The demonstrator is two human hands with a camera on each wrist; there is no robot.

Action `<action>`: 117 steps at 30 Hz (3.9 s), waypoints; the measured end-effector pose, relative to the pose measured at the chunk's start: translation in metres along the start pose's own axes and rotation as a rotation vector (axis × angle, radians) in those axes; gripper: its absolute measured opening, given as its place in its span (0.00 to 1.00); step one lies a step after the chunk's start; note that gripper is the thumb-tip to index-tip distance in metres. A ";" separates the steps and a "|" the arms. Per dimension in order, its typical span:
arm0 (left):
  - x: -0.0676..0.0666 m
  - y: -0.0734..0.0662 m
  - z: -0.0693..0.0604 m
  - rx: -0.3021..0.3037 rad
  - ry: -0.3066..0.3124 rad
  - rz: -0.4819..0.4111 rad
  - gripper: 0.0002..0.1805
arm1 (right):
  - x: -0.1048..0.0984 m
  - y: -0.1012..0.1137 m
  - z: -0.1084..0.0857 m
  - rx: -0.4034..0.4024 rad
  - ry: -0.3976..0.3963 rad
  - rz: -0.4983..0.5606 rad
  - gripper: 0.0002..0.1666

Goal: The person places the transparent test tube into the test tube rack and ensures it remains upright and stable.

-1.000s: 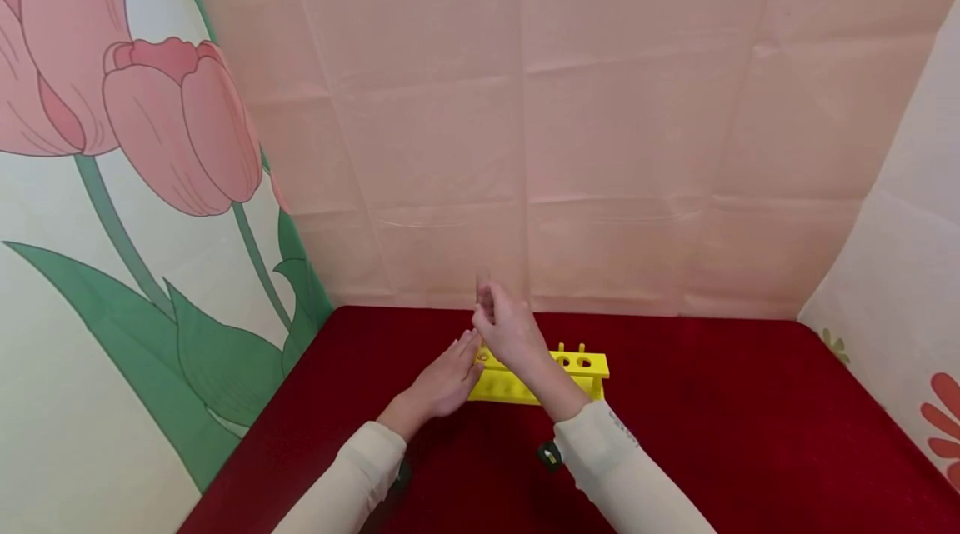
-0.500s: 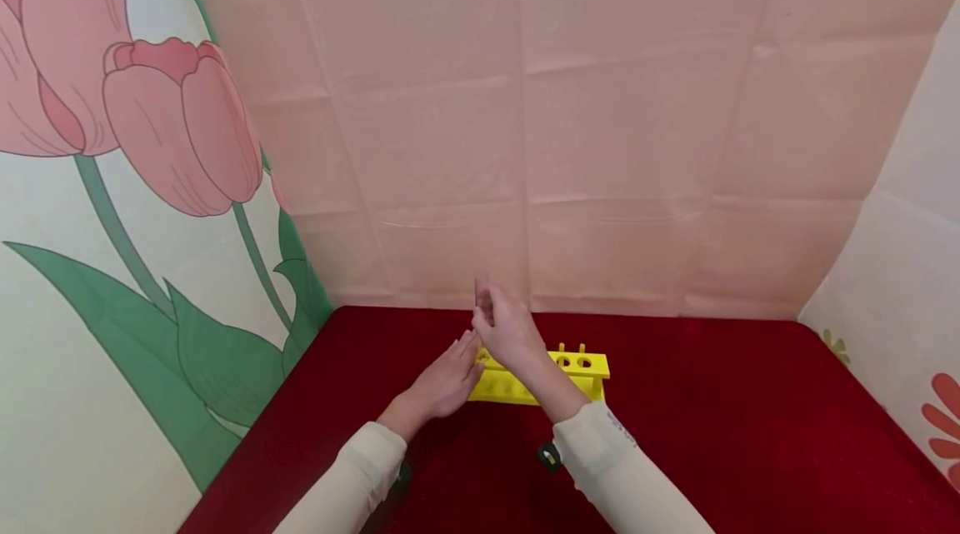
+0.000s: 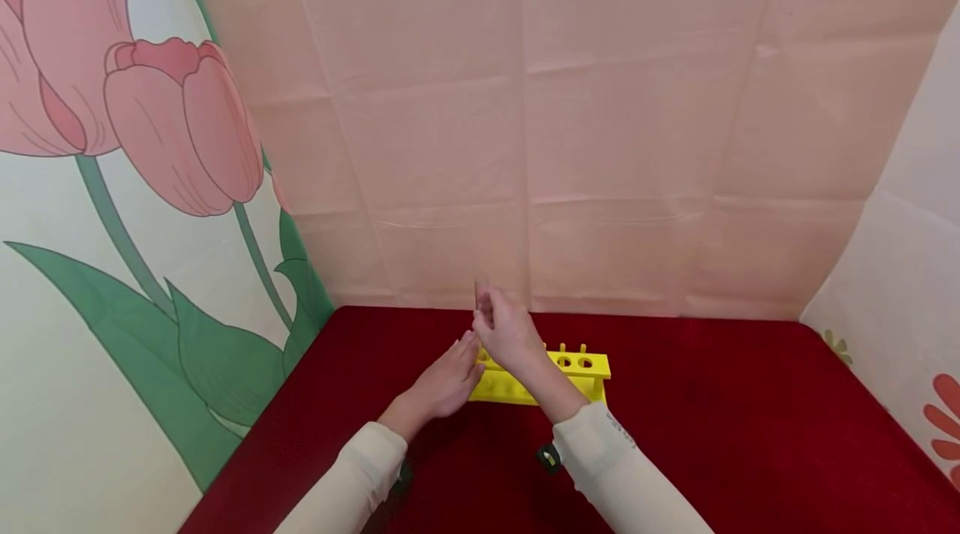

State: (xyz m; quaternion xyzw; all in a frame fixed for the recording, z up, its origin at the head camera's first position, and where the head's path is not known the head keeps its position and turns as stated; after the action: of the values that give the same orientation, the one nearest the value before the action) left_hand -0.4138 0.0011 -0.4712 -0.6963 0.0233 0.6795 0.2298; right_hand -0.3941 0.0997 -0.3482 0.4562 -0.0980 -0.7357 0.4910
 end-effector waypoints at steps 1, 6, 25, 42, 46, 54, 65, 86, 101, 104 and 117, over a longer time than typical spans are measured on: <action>0.000 0.000 0.000 0.000 0.000 0.000 0.33 | 0.000 -0.001 0.000 0.001 0.001 0.001 0.09; 0.000 0.000 0.000 0.004 -0.005 -0.002 0.33 | 0.002 -0.002 -0.001 0.013 0.011 0.010 0.08; -0.001 -0.001 0.001 0.016 -0.017 0.001 0.34 | 0.008 -0.005 -0.001 0.007 0.017 -0.062 0.07; 0.002 0.001 0.001 0.017 -0.018 -0.015 0.33 | 0.013 -0.011 -0.004 0.011 0.033 -0.086 0.05; 0.001 0.000 0.001 0.018 -0.021 -0.016 0.33 | 0.014 -0.013 -0.005 0.016 0.032 -0.090 0.05; 0.001 0.001 0.001 0.006 -0.018 -0.022 0.34 | 0.017 -0.016 -0.006 0.030 0.028 -0.102 0.04; 0.000 0.000 -0.001 0.001 -0.012 -0.034 0.34 | 0.023 -0.024 -0.008 0.088 0.054 -0.078 0.10; 0.000 0.000 -0.003 0.007 -0.008 -0.015 0.33 | 0.028 -0.026 -0.010 0.088 0.066 -0.063 0.09; 0.000 -0.001 -0.003 0.013 -0.002 -0.020 0.33 | 0.030 -0.028 -0.010 0.076 0.069 -0.072 0.11; -0.001 -0.001 -0.003 0.016 -0.006 -0.015 0.33 | 0.031 -0.029 -0.011 0.079 0.072 -0.070 0.11; -0.001 -0.001 -0.003 0.017 -0.001 -0.019 0.33 | 0.032 -0.029 -0.014 0.071 0.068 -0.084 0.12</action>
State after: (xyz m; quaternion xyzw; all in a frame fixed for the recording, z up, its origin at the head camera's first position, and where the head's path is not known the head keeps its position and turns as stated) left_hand -0.4105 0.0008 -0.4701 -0.6941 0.0221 0.6775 0.2422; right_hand -0.4051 0.0924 -0.3915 0.5017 -0.0881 -0.7359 0.4460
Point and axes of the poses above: each hand's wrist, its own z-axis towards the middle knuckle, its own x-axis out of the palm, y = z × x, the point moved 9 cm from there along z, towards the middle knuckle, and after that the axes turned 14 degrees about -x, right-handed, at the moved point
